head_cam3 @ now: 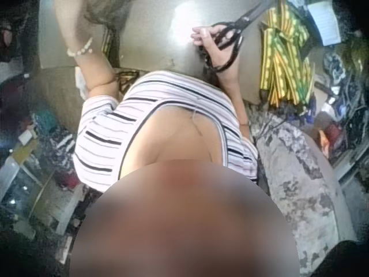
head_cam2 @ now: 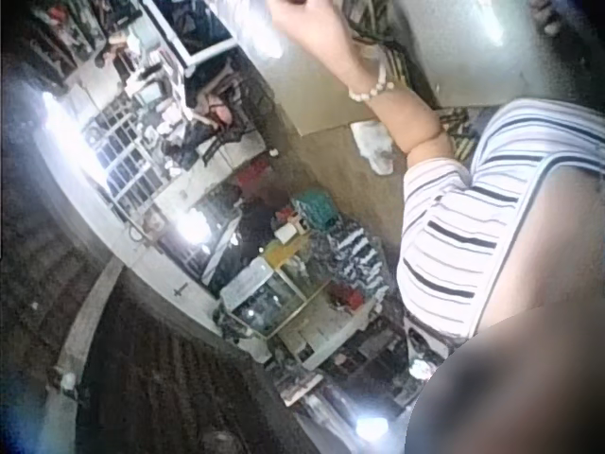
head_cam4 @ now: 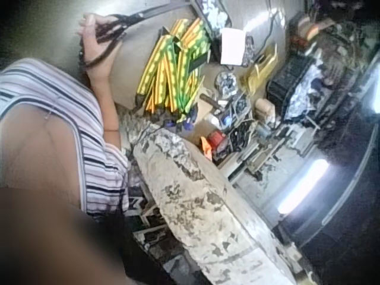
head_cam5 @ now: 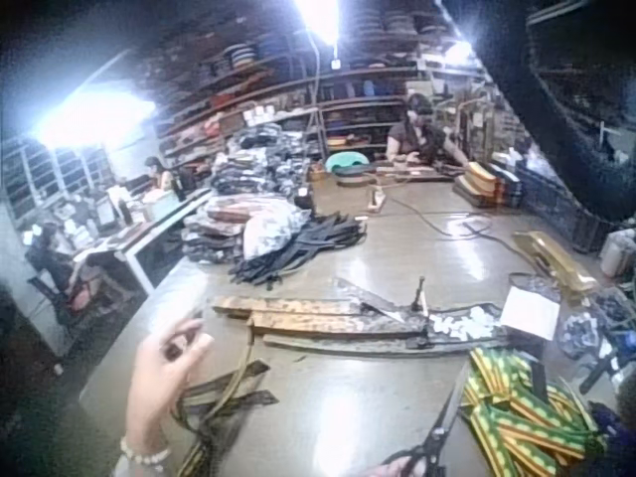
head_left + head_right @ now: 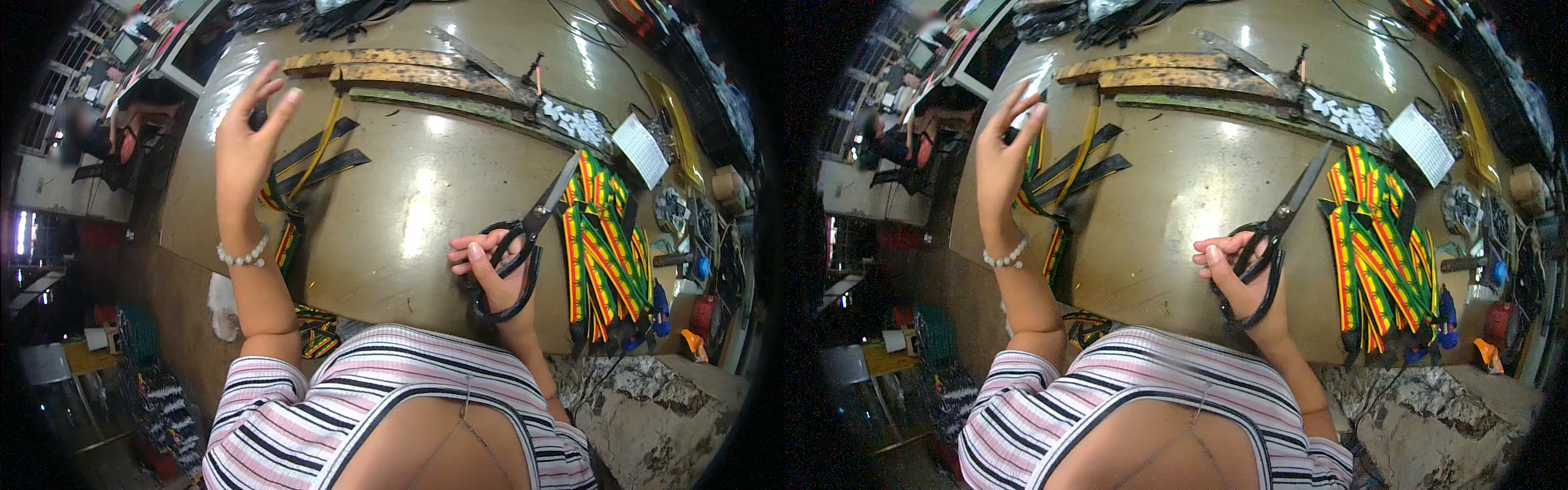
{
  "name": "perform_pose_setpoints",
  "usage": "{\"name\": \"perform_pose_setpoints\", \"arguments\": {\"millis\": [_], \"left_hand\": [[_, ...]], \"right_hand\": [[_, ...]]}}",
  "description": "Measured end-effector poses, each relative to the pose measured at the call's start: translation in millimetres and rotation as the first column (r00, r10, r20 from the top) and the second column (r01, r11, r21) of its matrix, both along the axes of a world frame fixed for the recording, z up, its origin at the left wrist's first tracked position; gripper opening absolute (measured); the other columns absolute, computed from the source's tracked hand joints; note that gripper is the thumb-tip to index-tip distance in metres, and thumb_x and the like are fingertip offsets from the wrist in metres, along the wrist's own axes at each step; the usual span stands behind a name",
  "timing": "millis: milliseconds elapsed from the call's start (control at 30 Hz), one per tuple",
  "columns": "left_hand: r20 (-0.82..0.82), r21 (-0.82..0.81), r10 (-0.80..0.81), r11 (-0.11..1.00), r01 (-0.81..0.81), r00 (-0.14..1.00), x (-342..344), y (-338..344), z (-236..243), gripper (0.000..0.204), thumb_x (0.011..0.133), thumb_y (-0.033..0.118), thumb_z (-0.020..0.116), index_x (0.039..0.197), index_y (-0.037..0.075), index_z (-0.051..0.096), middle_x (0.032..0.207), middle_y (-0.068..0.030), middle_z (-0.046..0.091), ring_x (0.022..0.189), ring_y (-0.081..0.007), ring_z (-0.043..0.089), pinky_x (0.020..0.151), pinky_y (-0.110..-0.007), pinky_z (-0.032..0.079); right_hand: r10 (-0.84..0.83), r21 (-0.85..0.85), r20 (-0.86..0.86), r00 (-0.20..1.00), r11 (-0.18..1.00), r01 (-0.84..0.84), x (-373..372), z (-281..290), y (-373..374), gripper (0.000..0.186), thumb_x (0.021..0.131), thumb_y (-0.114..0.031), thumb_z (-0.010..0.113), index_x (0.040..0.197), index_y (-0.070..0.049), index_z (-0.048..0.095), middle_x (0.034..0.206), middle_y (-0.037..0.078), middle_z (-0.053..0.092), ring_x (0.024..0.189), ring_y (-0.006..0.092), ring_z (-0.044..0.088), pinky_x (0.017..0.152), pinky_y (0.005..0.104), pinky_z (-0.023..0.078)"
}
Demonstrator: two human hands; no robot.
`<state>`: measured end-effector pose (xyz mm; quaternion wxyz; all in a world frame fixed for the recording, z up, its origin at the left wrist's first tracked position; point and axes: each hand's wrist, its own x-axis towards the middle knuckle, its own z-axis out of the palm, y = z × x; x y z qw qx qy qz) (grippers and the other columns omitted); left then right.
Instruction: The person uses scissors to cut a long strip of green, yellow, and red patterned fabric into shorter segments. They repeatedly pick up the strip, cut a piece, and place it on the table, continuing this cycle throughout the clip.
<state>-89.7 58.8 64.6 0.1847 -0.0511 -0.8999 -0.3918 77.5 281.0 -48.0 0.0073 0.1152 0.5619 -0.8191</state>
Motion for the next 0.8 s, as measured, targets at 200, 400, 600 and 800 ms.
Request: {"name": "perform_pose_setpoints", "arguments": {"millis": [200, 400, 600, 800], "left_hand": [[-0.386, 0.009, -0.436, 0.88, 0.476, 0.813, 52.3, 4.8, -11.9, 0.103, 0.066, 0.016, 0.088, 0.149, 0.007, 0.029, 0.126, -0.0196, 0.06, 0.098, -0.0101, 0.06, 0.065, -0.016, 0.042], [-0.623, 0.057, -0.565, 0.657, 0.752, 0.541, 60.0, 26.1, -28.7, 0.158, 0.039, 0.05, 0.091, 0.154, 0.019, -0.013, 0.146, -0.0338, 0.032, 0.1, -0.0159, 0.053, 0.05, -0.017, 0.034], [-0.546, 0.158, -0.625, 0.577, 0.801, 0.558, 64.2, 29.8, -39.8, 0.159, 0.038, 0.055, 0.088, 0.15, 0.036, -0.024, 0.147, -0.0366, 0.028, 0.081, -0.0136, 0.062, 0.051, -0.018, 0.038], [-0.412, 0.147, -0.724, 0.546, 0.825, 0.553, 72.6, 17.3, -62.0, 0.134, 0.061, 0.028, 0.09, 0.151, 0.03, -0.009, 0.149, -0.0286, 0.027, 0.081, -0.0153, 0.06, 0.063, -0.025, 0.052]], "right_hand": [[0.091, -0.063, -0.137, 0.986, 0.993, -0.101, -7.6, 7.8, -28.1, 0.027, 0.091, -0.008, 0.065, 0.105, -0.003, 0.043, 0.114, 0.024, 0.062, 0.094, 0.019, 0.065, 0.078, 0.0311, 0.056], [0.075, -0.158, -0.349, 0.934, 0.978, -0.138, -13.6, 56.2, -33.7, 0.026, 0.09, -0.008, 0.065, 0.101, -0.005, 0.041, 0.114, 0.026, 0.063, 0.078, 0.0124, 0.064, 0.066, 0.0266, 0.056], [0.074, 0.141, -0.387, 0.919, 0.99, -0.021, -21.1, 82.6, -50.0, 0.034, 0.078, -0.001, 0.078, 0.096, -0.004, 0.049, 0.098, 0.013, 0.068, 0.076, 0.0083, 0.06, 0.064, 0.0217, 0.05], [-0.108, 0.107, -0.431, 0.896, 0.98, 0.17, -34.4, 83.9, -45.3, 0.031, 0.082, -0.005, 0.076, 0.097, -0.004, 0.049, 0.091, 0.009, 0.067, 0.074, 0.0115, 0.063, 0.063, 0.0225, 0.052]]}}
